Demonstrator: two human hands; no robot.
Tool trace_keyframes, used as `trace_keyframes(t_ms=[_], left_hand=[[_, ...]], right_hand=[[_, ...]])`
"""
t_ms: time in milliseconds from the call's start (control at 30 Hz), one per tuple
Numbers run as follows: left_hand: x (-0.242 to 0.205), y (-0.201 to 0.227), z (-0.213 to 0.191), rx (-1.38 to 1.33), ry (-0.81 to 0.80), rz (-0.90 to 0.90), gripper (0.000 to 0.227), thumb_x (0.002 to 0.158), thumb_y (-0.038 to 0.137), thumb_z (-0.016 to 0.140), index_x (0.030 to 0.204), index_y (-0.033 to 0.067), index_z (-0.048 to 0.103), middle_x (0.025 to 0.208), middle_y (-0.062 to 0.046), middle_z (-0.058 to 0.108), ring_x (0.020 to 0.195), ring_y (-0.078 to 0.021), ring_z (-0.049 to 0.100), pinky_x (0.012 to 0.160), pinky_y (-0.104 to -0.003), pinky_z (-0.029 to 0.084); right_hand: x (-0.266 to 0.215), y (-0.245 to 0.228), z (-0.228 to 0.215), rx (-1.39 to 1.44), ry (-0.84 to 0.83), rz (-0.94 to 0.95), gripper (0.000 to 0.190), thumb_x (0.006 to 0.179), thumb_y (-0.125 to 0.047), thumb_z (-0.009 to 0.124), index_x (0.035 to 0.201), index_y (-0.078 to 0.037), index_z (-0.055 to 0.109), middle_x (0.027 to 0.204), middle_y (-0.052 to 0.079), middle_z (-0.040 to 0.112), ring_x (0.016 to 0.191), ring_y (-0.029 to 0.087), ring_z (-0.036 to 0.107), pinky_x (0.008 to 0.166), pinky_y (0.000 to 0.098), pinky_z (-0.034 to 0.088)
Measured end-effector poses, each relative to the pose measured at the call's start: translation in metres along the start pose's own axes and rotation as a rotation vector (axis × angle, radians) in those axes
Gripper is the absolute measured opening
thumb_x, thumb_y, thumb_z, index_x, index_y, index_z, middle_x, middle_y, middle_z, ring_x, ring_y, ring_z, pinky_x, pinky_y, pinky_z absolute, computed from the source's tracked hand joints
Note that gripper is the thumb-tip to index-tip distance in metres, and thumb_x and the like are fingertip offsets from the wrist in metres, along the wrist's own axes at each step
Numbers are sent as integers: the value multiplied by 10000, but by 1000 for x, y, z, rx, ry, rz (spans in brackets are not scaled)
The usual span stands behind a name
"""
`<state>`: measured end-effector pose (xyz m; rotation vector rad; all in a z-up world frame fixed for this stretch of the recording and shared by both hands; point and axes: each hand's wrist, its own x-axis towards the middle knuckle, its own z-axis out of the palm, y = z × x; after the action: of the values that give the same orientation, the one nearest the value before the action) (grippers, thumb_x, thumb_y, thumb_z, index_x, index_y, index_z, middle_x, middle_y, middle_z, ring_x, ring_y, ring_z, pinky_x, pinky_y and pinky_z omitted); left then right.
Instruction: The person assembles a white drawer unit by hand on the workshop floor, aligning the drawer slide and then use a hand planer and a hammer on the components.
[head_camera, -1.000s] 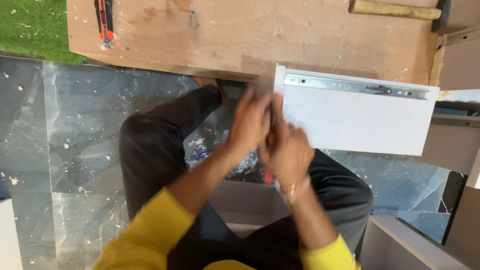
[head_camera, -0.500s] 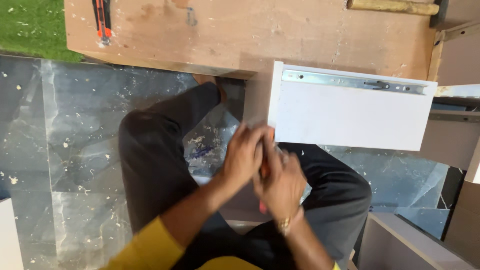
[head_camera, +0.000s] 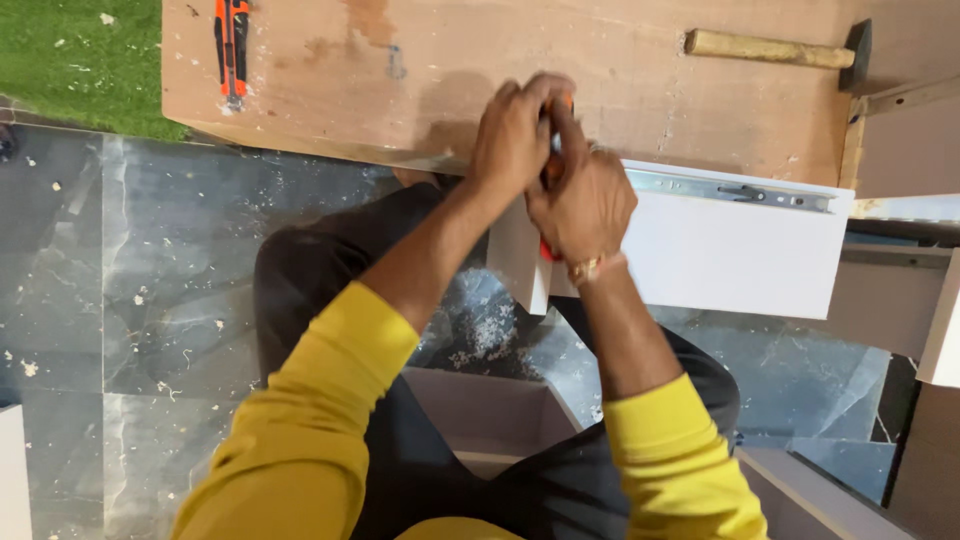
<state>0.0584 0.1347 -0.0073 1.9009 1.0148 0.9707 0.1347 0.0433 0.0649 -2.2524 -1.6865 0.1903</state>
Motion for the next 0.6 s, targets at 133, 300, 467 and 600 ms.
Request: trace_keyframes(t_ms=[133, 300, 467, 600], left_hand=[[-103, 24, -10, -5, -37, -2, 253, 923, -21, 613, 1161, 54, 654, 1094, -169, 698, 1042, -420, 624, 907, -498, 514], [-185, 69, -35, 5, -190, -140, 375, 865, -89, 598, 1193, 80, 663, 1067, -95, 731, 943, -294, 654, 889, -434, 552], [-94, 20, -3, 11, -77, -67, 228, 940, -37, 606, 1143, 58, 653, 1050, -161, 681, 982, -320, 650, 815, -409, 552], [6, -4, 11, -48, 45, 90, 310, 863, -45, 598, 1129, 106, 651, 966, -116, 724, 902, -333, 651, 809, -452, 562]], right_hand=[[-95, -8, -5, -10, -68, 48, 735, 847, -320, 761, 1515, -135, 517, 738, 141, 658, 634, 337, 601, 555, 461, 487], [-174, -30, -27, 45, -60, 13, 773, 743, -214, 734, 1484, -131, 528, 880, 126, 678, 730, 308, 617, 580, 407, 512], [-86, -1, 1, 74, -90, 71, 699, 893, -255, 734, 1540, -112, 513, 699, 148, 660, 606, 347, 617, 589, 465, 503], [3, 13, 7, 28, 59, -29, 671, 862, -305, 742, 1485, -145, 550, 729, 142, 694, 664, 357, 672, 599, 483, 521]])
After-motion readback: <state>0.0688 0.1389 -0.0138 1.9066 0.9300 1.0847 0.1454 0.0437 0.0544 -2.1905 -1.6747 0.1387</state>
